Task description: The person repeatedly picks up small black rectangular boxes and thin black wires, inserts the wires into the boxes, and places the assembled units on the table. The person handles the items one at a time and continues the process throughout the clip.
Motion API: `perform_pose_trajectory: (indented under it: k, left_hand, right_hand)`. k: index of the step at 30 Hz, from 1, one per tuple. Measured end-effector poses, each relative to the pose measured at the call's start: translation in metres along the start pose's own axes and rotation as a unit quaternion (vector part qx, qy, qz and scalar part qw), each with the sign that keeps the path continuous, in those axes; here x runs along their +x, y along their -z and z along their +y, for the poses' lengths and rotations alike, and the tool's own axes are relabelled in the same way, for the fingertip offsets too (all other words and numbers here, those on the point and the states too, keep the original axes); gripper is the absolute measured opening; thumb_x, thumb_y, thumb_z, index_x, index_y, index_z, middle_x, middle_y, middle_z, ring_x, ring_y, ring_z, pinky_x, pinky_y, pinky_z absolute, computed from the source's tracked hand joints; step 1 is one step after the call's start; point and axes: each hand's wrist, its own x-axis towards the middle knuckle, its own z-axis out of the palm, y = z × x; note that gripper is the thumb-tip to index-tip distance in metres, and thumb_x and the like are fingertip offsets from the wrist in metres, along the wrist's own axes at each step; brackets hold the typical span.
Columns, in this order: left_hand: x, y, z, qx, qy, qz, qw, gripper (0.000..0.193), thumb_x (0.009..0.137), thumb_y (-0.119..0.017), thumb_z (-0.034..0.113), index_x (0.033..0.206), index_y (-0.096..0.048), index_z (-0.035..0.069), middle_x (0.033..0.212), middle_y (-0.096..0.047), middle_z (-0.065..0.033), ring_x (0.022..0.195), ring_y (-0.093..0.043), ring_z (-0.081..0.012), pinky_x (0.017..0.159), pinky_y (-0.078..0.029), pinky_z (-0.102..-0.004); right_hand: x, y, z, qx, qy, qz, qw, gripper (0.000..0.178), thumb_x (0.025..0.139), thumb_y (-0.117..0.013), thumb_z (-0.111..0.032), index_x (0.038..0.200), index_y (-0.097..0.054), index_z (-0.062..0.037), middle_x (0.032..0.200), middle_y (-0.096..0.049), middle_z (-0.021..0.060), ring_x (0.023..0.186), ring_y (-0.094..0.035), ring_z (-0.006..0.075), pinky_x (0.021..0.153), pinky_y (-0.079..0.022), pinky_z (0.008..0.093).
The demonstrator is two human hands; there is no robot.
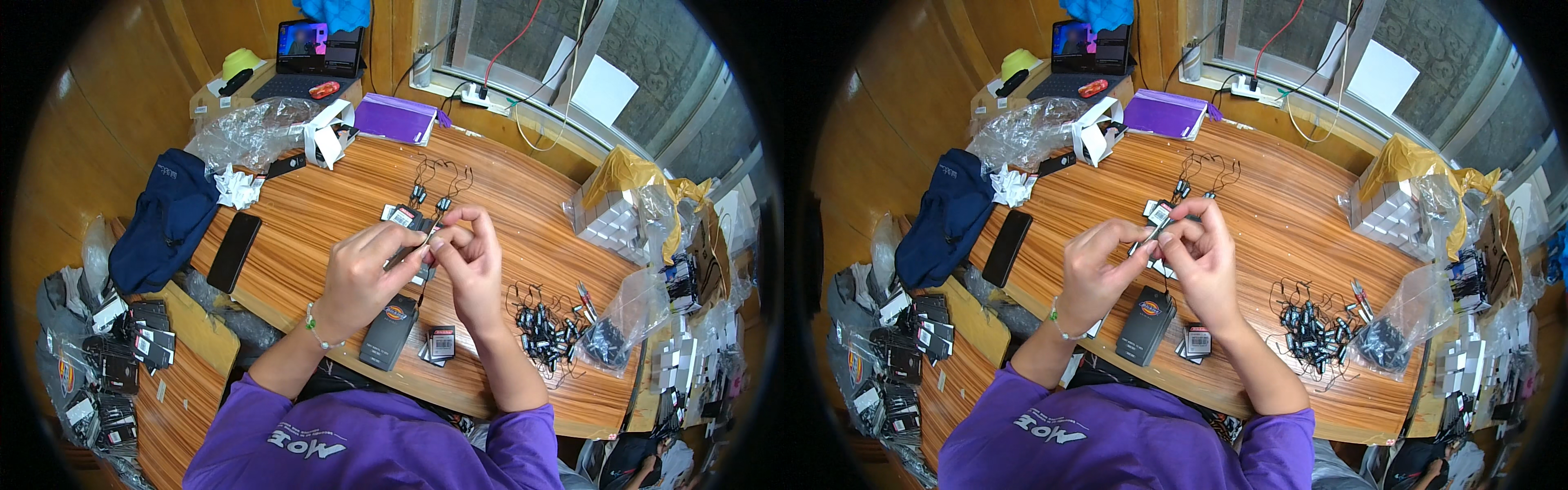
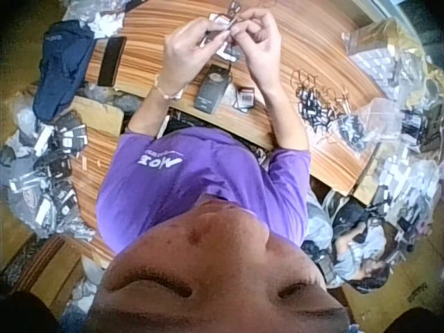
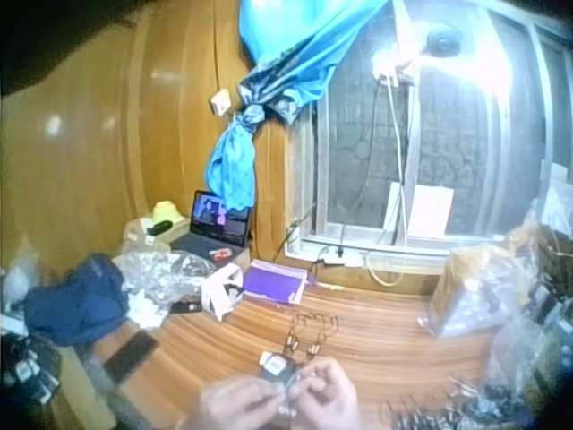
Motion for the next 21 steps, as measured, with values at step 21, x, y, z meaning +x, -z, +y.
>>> perform_pose_trajectory:
  k: [21]
  left_hand:
    - [-0.004,-0.002,-0.005,-0.247,0.164,0.049,0.954,0.020,0.078,-0.063,-0.003,0.098,-0.059,-0.003,0.088,-0.064,-0.0090,0.078,-0.063,-0.0129,0.068,-0.052,-0.0225]
  right_hand:
    - [-0.004,0.005,-0.017,-0.276,0.144,-0.047,0.949,0.034,0.078,-0.053,0.005,0.107,-0.037,-0.0008,0.067,-0.052,0.0057,0.058,-0.047,0.0086,0.053,-0.038,0.0217]
